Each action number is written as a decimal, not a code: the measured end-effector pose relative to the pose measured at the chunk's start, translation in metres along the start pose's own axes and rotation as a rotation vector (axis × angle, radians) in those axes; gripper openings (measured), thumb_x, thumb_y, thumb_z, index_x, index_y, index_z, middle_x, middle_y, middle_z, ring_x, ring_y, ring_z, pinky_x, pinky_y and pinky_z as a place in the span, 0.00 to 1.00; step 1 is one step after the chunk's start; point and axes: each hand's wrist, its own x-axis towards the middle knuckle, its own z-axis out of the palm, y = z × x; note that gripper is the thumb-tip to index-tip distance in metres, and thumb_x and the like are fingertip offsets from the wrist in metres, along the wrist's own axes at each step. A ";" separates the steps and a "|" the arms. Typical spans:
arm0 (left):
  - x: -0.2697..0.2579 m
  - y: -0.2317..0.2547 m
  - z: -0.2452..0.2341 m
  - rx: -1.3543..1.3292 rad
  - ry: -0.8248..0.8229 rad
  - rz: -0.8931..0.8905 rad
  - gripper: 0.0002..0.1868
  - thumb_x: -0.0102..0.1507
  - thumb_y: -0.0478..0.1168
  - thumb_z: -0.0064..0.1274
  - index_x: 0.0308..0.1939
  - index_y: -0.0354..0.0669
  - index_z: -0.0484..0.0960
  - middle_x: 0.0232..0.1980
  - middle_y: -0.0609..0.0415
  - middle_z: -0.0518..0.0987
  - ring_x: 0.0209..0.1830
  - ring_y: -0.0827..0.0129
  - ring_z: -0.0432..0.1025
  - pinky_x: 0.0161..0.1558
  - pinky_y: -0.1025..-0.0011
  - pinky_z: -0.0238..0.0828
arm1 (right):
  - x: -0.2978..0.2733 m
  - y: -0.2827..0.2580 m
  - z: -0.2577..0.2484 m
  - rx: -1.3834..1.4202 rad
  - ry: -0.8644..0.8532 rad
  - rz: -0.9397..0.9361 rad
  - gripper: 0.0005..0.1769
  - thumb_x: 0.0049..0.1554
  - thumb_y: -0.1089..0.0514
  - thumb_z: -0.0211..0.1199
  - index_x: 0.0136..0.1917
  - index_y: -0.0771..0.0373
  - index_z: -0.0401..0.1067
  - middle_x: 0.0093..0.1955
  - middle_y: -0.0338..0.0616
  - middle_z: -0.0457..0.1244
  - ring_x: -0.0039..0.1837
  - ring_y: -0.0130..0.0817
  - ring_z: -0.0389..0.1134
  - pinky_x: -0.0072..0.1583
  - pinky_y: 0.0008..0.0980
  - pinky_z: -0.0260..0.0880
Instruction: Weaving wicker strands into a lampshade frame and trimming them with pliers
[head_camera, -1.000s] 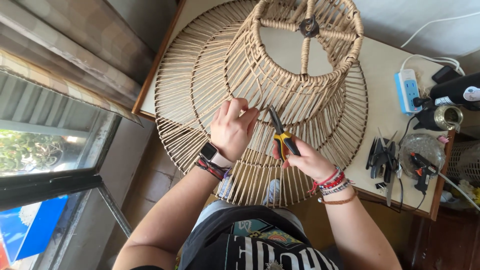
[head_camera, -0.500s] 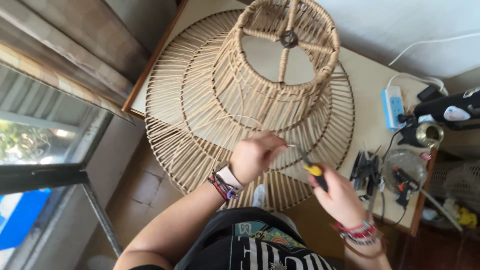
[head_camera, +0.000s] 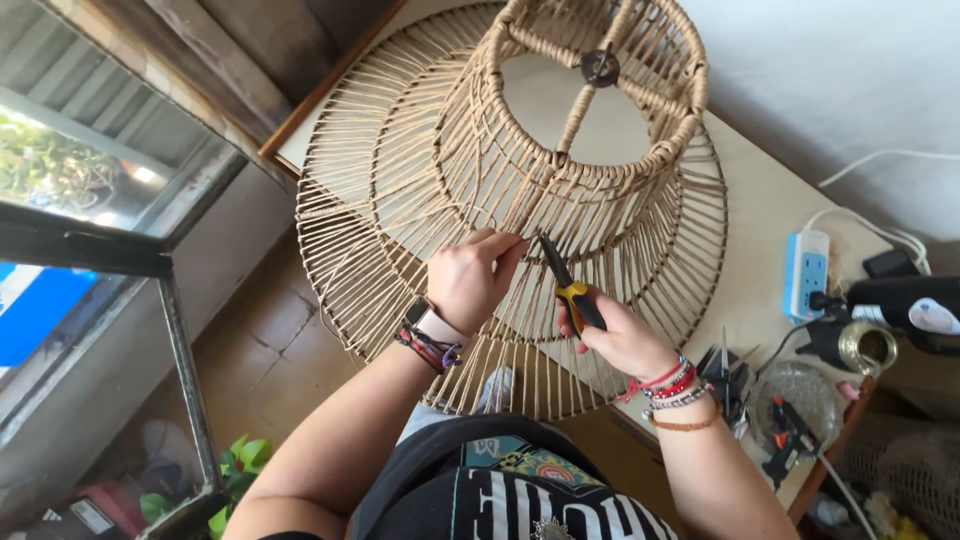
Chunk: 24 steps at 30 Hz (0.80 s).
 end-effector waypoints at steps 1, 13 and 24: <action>0.002 -0.001 0.002 0.006 0.008 -0.003 0.05 0.65 0.51 0.54 0.37 0.64 0.83 0.29 0.68 0.78 0.28 0.66 0.79 0.32 0.71 0.76 | 0.003 0.000 -0.001 -0.004 -0.007 -0.007 0.37 0.50 0.76 0.44 0.74 0.76 0.56 0.52 0.57 0.65 0.53 0.41 0.70 0.46 0.38 0.81; 0.005 0.035 -0.016 -0.299 0.296 0.154 0.03 0.63 0.40 0.63 0.40 0.53 0.85 0.40 0.59 0.81 0.29 0.66 0.77 0.31 0.72 0.76 | -0.077 0.057 -0.040 -0.794 0.565 -0.225 0.18 0.60 0.59 0.61 0.63 0.60 0.70 0.49 0.49 0.70 0.55 0.45 0.74 0.56 0.41 0.77; -0.014 0.018 0.058 -0.065 0.155 -0.116 0.05 0.62 0.52 0.60 0.34 0.62 0.86 0.26 0.68 0.80 0.28 0.68 0.79 0.31 0.72 0.75 | -0.028 0.020 -0.038 -0.127 0.097 -0.091 0.32 0.48 0.74 0.50 0.68 0.72 0.65 0.47 0.58 0.69 0.49 0.46 0.73 0.44 0.42 0.81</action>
